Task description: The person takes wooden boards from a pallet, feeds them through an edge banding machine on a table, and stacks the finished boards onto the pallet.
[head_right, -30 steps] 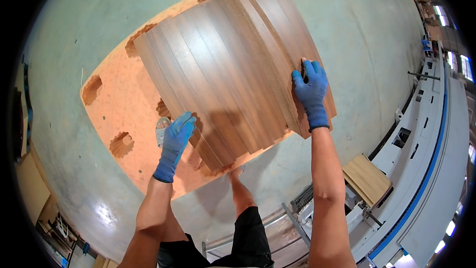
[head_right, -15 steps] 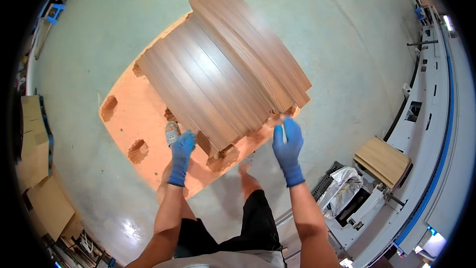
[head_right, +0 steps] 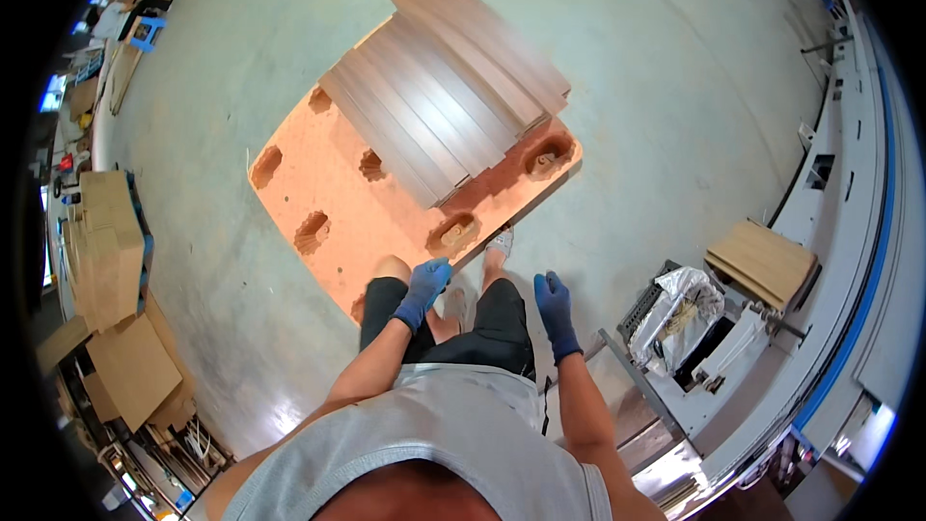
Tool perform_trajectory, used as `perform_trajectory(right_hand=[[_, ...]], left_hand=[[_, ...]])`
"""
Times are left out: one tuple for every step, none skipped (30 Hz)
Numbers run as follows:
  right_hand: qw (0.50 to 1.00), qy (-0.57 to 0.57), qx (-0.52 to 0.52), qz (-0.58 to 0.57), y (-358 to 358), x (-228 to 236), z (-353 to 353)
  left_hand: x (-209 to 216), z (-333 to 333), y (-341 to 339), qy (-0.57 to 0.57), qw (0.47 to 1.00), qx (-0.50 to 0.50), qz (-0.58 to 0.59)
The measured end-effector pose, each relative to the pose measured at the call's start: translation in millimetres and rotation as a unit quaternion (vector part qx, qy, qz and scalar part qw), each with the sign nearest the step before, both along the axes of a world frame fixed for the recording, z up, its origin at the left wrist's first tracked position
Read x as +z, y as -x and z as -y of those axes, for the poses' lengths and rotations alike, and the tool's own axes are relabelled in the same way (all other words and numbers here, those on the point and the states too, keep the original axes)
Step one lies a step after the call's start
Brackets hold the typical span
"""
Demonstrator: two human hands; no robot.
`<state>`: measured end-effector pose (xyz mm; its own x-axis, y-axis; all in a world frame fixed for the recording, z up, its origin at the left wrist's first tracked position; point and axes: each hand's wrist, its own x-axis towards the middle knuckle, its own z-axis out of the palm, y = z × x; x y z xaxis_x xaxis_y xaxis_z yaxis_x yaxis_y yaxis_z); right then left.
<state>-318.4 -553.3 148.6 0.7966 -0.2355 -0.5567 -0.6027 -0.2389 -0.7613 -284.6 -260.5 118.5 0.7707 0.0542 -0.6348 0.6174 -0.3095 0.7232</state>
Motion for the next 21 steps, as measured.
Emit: perform_trajectory(right_hand=[[0.987,-0.120,-0.105,0.009,14,-35,16],[0.986,-0.113,-0.122,0.023,19,-54,27],[0.966,-0.161,-0.200,-0.025,26,-66,33],[0.936,-0.219,-0.265,-0.081,35,-64,21],[0.933,-0.226,-0.270,-0.081,41,-65,5],[0.902,-0.281,-0.316,-0.088,30,-58,-19],[0.867,-0.333,-0.359,-0.086,7,-54,-35],[0.866,-0.331,-0.368,-0.078,1,-59,-39],[0.850,-0.371,-0.370,-0.052,5,-73,-31],[0.834,-0.410,-0.368,-0.025,1,-86,-21],[0.830,-0.393,-0.393,-0.037,-7,-97,-21],[0.829,-0.391,-0.399,-0.039,-15,-109,-25],[0.822,-0.396,-0.406,-0.053,-30,-120,-31],[0.815,-0.406,-0.407,-0.072,-49,-129,-46],[0.807,-0.441,-0.384,-0.086,-80,-128,-88],[0.801,-0.455,-0.379,-0.087,-96,-139,-97],[0.807,-0.438,-0.388,-0.075,-105,-163,-73],[0.806,-0.431,-0.398,-0.079,-119,-185,-63],[0.804,-0.432,-0.398,-0.096,-143,-202,-67],[0.803,-0.428,-0.400,-0.106,-171,-220,-63],[0.802,-0.425,-0.404,-0.112,-189,-239,-61]], left_hand=[[-20,2,5,-0.004,0.999,-0.011,0.044],[-20,7,2,0.005,0.998,-0.030,0.054],[-15,8,2,0.045,0.998,-0.002,-0.036],[-14,-5,18,0.072,0.988,0.038,-0.131],[-17,-28,17,0.090,0.988,-0.015,-0.128],[-26,-50,30,0.082,0.989,-0.017,-0.125],[-33,-65,32,0.086,0.990,0.013,-0.114],[-40,-71,36,0.097,0.988,0.035,-0.112],[-39,-67,35,0.140,0.972,0.099,-0.161],[-31,-53,39,0.166,0.954,0.198,-0.153],[-30,-61,46,0.147,0.952,0.210,-0.165],[-31,-73,57,0.153,0.948,0.221,-0.171],[-41,-94,71,0.160,0.939,0.232,-0.197],[-50,-121,90,0.138,0.936,0.252,-0.206],[-67,-188,123,0.195,0.935,0.249,-0.159],[-71,-203,148,0.138,0.931,0.265,-0.208],[-65,-171,155,0.107,0.925,0.281,-0.231],[-58,-156,160,0.052,0.913,0.322,-0.246],[-59,-171,181,0.072,0.909,0.318,-0.260],[-65,-171,195,0.035,0.893,0.338,-0.295],[-66,-163,206,0.019,0.889,0.348,-0.298]])
